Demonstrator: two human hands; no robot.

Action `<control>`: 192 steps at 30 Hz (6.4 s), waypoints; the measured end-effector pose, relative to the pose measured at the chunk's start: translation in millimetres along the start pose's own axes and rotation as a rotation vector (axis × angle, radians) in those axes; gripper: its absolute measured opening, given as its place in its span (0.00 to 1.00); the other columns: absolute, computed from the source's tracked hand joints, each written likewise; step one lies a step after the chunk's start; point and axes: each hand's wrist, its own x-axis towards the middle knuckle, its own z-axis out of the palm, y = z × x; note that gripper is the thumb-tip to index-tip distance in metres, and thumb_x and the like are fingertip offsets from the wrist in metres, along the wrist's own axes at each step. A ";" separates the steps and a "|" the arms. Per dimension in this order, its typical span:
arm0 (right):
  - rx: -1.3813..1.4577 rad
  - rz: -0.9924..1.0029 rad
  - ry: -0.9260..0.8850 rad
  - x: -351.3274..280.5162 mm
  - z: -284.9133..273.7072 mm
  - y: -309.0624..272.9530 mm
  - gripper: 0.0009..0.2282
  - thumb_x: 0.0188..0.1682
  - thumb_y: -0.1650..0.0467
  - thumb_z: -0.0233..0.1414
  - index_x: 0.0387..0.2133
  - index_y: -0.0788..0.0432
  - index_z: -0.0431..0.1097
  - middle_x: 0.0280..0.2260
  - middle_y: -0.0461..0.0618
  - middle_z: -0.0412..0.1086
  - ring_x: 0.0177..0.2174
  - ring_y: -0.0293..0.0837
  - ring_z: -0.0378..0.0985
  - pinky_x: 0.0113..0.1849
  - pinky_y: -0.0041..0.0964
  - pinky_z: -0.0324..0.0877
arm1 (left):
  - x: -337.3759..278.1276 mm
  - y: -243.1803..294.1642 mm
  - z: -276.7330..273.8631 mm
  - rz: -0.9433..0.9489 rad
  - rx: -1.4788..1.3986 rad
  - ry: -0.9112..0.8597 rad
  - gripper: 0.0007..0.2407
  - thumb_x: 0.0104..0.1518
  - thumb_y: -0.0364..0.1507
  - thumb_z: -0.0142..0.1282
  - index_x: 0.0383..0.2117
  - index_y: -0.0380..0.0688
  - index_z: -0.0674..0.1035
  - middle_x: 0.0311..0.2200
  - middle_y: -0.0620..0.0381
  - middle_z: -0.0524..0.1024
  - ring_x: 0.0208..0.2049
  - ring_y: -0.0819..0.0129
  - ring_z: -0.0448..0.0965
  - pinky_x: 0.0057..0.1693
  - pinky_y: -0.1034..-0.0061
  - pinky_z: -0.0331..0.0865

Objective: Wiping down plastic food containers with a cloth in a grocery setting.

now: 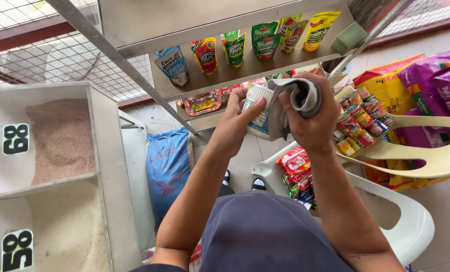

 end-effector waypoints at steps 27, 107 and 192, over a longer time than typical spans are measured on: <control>-0.349 -0.020 0.000 -13.6 96.8 -88.5 0.26 0.40 0.67 0.68 0.50 0.62 0.68 0.41 0.58 0.74 0.42 0.49 0.79 0.43 0.40 0.74 | -21.9 11.3 -104.4 -0.290 -0.225 -0.250 0.24 0.64 0.31 0.53 0.65 0.41 0.63 0.56 0.53 0.72 0.56 0.67 0.73 0.60 0.69 0.69; -0.088 0.164 -0.270 9.9 -18.3 -11.8 0.32 0.32 0.66 0.71 0.51 0.61 0.67 0.42 0.52 0.73 0.42 0.42 0.77 0.44 0.34 0.72 | 38.7 -16.7 -7.7 -0.611 -0.477 -0.126 0.20 0.65 0.43 0.46 0.50 0.39 0.76 0.40 0.53 0.82 0.39 0.66 0.84 0.48 0.69 0.78; -0.526 -0.307 -0.210 -17.6 107.3 -61.2 0.29 0.38 0.58 0.66 0.53 0.54 0.67 0.56 0.58 0.64 0.53 0.61 0.69 0.56 0.53 0.63 | -10.8 -9.9 -110.0 -0.406 -0.374 -0.199 0.21 0.70 0.44 0.41 0.56 0.41 0.73 0.47 0.54 0.77 0.47 0.67 0.79 0.53 0.69 0.74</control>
